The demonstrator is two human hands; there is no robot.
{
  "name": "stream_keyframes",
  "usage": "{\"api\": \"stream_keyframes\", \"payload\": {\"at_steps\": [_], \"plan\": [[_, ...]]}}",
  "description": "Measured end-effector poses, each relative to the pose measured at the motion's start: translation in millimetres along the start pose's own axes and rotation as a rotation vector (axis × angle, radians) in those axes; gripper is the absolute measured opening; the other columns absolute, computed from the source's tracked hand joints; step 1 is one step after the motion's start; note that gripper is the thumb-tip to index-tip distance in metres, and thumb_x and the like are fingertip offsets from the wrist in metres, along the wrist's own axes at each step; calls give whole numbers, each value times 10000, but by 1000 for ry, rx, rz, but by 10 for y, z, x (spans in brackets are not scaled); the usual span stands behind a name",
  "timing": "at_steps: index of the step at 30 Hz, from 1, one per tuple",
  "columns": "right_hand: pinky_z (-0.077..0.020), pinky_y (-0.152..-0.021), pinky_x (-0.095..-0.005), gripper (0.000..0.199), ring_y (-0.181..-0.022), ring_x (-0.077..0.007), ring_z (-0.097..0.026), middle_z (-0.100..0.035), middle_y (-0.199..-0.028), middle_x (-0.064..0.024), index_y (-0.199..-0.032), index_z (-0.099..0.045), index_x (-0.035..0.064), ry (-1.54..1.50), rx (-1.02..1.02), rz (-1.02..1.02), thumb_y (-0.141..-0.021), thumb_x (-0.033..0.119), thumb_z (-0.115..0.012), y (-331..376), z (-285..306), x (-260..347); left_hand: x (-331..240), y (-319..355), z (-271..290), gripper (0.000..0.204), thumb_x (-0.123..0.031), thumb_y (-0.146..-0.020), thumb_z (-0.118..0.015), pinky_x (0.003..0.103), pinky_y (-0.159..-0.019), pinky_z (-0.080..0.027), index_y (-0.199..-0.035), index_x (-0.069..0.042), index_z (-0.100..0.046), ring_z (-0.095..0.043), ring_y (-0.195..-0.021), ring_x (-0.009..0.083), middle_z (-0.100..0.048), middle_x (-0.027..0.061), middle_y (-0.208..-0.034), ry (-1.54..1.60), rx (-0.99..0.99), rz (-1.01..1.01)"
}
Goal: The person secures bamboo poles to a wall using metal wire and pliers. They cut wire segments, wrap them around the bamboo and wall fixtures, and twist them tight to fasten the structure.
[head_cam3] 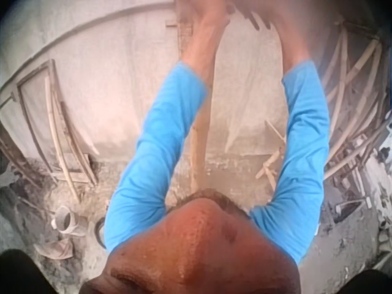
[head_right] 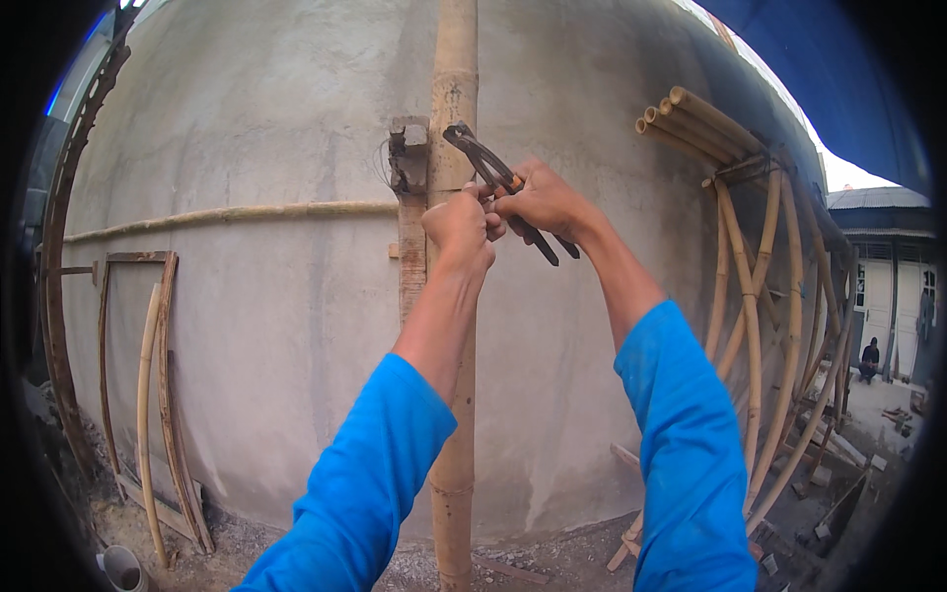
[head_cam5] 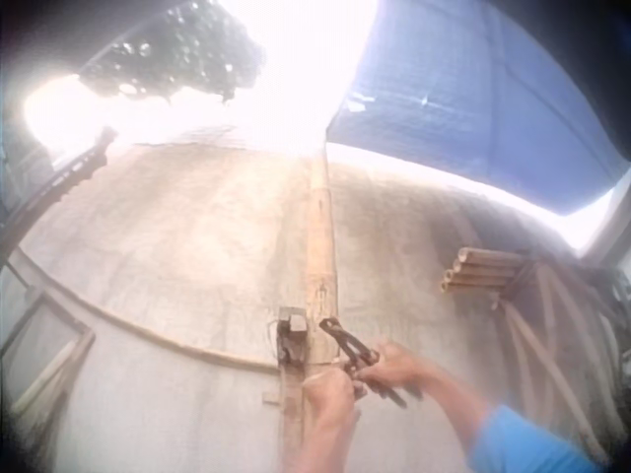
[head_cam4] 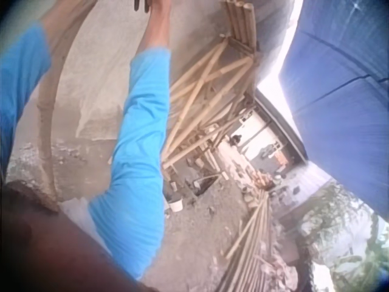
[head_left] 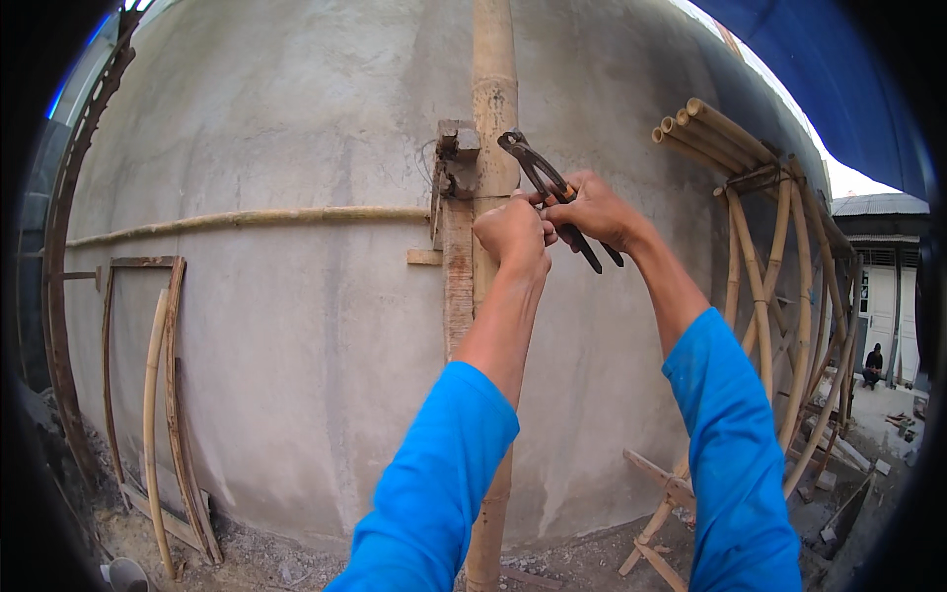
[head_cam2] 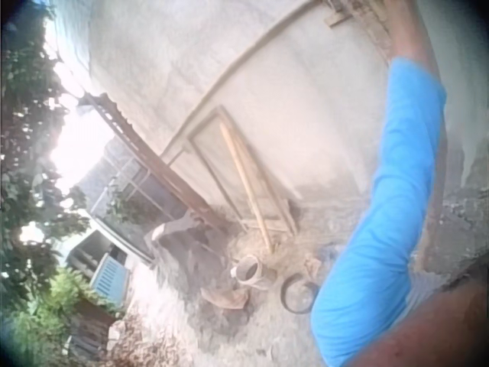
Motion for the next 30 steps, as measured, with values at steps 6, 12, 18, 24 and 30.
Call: {"api": "stream_keyframes", "payload": {"at_steps": [6, 12, 18, 24, 30], "plan": [[-488, -397, -283, 213, -482, -113, -569, -579, -671, -30, -961, -676, -62, -116, -101, -31, -869, 126, -716, 195, -2, 18, 46, -24, -73, 183, -4, -964, -498, 327, -409, -399, -895, 141, -586, -527, -469, 167, -664, 203, -799, -20, -46, -95], [-509, -380, -309, 381, -469, -120, -586, -496, -661, 7, -1132, -661, -74, -47, -259, -222, -982, 276, -677, 528, 248, 103, 176, -77, -235, 163, -6, -940, -500, 350, -435, -373, -797, 58, -547, -526, -517, 175, -604, 118, -726, 118, -305, -46], [-499, -379, -309, 391, -463, -117, -581, -440, -634, 35, -1145, -662, -70, 55, -264, -258, -1005, 295, -646, 729, 338, 213, 76, -10, -239, 157, 20, -926, -426, 296, -473, -311, -854, -60, -539, -395, -511, 125, -506, 18, -722, 565, -202, 207], [-507, -366, -310, 358, -463, -132, -591, -523, -637, -17, -951, -641, -59, 57, -245, -272, -959, 292, -707, 844, 372, 252, 379, -167, -154, 202, -189, -1063, -503, 295, -521, -369, -882, -109, -543, -394, -498, 118, -509, 12, -723, 945, 96, 314], [-511, -367, -321, 323, -462, -162, -614, -532, -621, -38, -938, -636, -81, 145, -226, -378, -942, 233, -713, 868, 380, 185, 536, -170, -187, 218, -268, -1063, -511, 276, -580, -408, -911, -118, -554, -430, -545, 117, -530, 10, -745, 1080, 227, 301]]}}
Point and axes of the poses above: each hand's wrist, its own y-axis away from the middle knuckle, its own z-axis out of the back of the hand, x = y × z, the point moved 2 cm from there along -y, towards the middle knuckle
